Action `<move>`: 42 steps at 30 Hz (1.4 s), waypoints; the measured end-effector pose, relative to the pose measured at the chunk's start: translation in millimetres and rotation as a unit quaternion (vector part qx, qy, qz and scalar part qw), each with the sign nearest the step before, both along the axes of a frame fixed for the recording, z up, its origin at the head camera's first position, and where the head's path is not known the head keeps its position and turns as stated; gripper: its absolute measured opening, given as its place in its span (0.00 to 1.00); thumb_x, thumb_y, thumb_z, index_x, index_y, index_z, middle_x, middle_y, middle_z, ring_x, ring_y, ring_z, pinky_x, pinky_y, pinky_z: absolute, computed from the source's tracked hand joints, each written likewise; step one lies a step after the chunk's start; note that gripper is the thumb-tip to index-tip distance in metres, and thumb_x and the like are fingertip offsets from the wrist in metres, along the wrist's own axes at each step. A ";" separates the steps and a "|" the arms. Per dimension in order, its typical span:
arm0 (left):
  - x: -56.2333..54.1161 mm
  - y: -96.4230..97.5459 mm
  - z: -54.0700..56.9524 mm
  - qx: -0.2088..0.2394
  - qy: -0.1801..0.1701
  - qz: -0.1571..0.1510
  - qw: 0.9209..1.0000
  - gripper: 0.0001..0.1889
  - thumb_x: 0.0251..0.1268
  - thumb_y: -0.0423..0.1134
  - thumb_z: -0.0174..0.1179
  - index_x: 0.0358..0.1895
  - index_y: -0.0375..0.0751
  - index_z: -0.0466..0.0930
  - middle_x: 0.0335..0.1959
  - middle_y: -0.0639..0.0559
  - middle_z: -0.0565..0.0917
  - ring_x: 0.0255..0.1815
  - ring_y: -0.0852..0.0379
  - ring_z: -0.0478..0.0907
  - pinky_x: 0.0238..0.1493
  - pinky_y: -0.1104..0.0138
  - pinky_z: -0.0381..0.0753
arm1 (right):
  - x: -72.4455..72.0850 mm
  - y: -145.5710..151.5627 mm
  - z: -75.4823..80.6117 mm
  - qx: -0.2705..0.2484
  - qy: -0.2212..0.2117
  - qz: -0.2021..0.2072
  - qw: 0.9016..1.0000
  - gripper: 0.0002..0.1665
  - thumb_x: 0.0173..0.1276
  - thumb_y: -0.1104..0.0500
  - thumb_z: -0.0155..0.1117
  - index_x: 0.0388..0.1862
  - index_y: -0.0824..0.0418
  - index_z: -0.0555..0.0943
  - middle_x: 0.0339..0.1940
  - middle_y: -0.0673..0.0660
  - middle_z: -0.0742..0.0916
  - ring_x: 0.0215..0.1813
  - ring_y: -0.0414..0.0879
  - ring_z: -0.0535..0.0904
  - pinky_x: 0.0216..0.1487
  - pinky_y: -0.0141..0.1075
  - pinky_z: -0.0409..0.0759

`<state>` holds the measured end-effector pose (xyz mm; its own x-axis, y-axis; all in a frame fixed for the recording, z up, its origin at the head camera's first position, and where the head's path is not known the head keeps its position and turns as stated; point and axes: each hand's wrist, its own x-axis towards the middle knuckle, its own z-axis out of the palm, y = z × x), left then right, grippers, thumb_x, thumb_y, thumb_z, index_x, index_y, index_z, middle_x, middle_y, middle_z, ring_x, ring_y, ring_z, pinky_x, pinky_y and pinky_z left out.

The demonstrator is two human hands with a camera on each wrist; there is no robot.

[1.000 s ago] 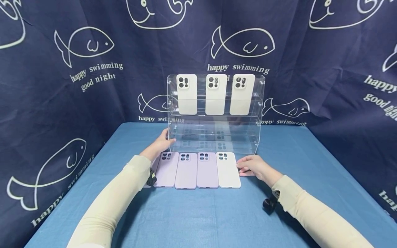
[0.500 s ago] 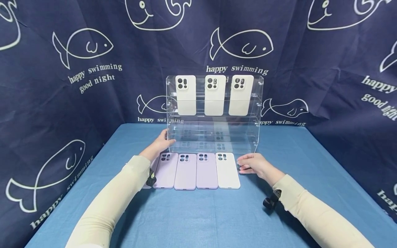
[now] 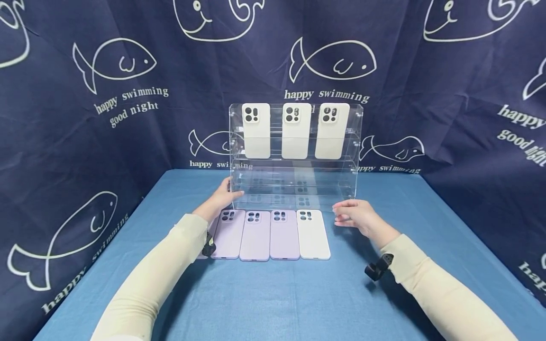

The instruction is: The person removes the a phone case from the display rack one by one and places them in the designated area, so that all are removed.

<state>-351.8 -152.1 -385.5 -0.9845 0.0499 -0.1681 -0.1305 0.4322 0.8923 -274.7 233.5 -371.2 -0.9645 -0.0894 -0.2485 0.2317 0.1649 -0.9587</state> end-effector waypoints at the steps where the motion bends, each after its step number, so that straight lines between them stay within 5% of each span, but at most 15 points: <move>1: -0.2 -0.2 -0.1 0.002 0.000 0.001 1.000 0.42 0.70 0.40 0.56 0.78 0.45 0.39 0.78 0.39 0.51 0.78 0.40 0.48 0.78 0.47 0.47 | -0.5 1.1 2.1 0.000 0.004 0.000 1.000 0.20 0.67 0.69 0.59 0.56 0.77 0.73 0.29 0.48 0.84 0.29 0.41 0.83 0.44 0.38 0.88; 24: 1.9 0.9 0.9 -0.019 0.004 0.004 1.000 0.39 0.73 0.40 0.52 0.79 0.46 0.37 0.78 0.37 0.47 0.79 0.39 0.44 0.78 0.46 0.45 | -11.3 11.1 62.8 -0.006 0.101 -0.007 0.995 0.05 0.70 0.66 0.58 0.43 0.62 0.77 0.26 0.42 0.86 0.31 0.38 0.85 0.43 0.32 0.87; 34: 4.3 8.5 -2.8 -0.016 0.000 0.005 1.000 0.39 0.74 0.39 0.51 0.79 0.47 0.36 0.79 0.37 0.46 0.79 0.39 0.44 0.78 0.46 0.45 | -19.6 19.6 96.2 0.039 0.137 0.026 0.989 0.13 0.70 0.64 0.59 0.51 0.65 0.72 0.30 0.41 0.87 0.36 0.36 0.85 0.45 0.31 0.86; 42: 3.0 6.5 -1.3 -0.014 0.001 0.010 1.000 0.40 0.73 0.38 0.51 0.79 0.46 0.35 0.79 0.37 0.46 0.79 0.39 0.44 0.78 0.46 0.45 | -29.5 20.9 117.5 -0.008 0.171 0.005 0.985 0.12 0.71 0.63 0.58 0.50 0.66 0.73 0.30 0.43 0.88 0.34 0.37 0.86 0.42 0.30 0.86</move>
